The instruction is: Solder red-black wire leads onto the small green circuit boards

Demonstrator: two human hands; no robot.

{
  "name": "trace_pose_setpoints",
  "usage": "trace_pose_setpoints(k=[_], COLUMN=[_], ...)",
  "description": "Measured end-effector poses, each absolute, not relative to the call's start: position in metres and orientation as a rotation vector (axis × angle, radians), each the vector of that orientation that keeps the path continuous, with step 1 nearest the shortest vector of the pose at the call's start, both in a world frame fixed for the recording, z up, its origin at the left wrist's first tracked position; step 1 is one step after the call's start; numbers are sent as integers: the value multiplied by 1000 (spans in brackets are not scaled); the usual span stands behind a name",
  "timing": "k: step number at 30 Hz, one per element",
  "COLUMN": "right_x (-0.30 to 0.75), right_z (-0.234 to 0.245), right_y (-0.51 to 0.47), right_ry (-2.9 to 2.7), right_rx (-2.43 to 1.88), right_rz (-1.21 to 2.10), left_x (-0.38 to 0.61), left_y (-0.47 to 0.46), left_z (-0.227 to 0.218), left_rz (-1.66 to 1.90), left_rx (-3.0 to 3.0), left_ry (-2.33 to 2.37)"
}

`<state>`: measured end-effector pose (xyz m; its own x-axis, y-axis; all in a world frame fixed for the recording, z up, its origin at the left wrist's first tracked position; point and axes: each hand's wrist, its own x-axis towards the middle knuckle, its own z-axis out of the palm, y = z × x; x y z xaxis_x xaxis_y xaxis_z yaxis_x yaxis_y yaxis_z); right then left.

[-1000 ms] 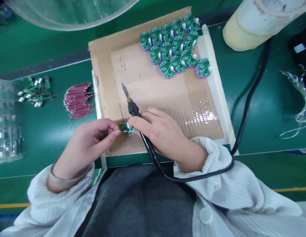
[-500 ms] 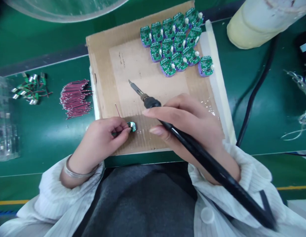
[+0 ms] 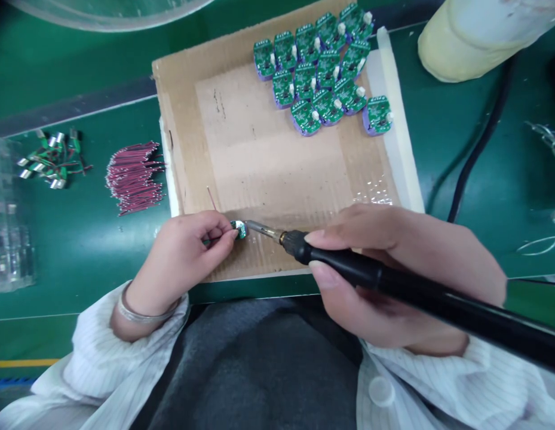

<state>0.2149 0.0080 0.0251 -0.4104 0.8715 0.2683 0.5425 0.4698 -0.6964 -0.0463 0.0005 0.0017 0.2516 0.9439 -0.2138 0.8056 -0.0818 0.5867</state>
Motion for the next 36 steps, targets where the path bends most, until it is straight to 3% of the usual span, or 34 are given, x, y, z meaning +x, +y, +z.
trace_pose_setpoints(k=[9,18,36], right_x=[196,192,191], right_z=[24,32,31], right_y=[9,25,24], right_ry=[-2081,-2341,-2350], right_rx=[-1070,-958,-1004], right_rz=[822,797,792], left_x=[-46,-46,-47], left_y=[2,2,2], left_z=[1,1,0], left_rz=[296,281,295], left_rx=[1923,1916,1913], left_ry=[1578,1580,1576])
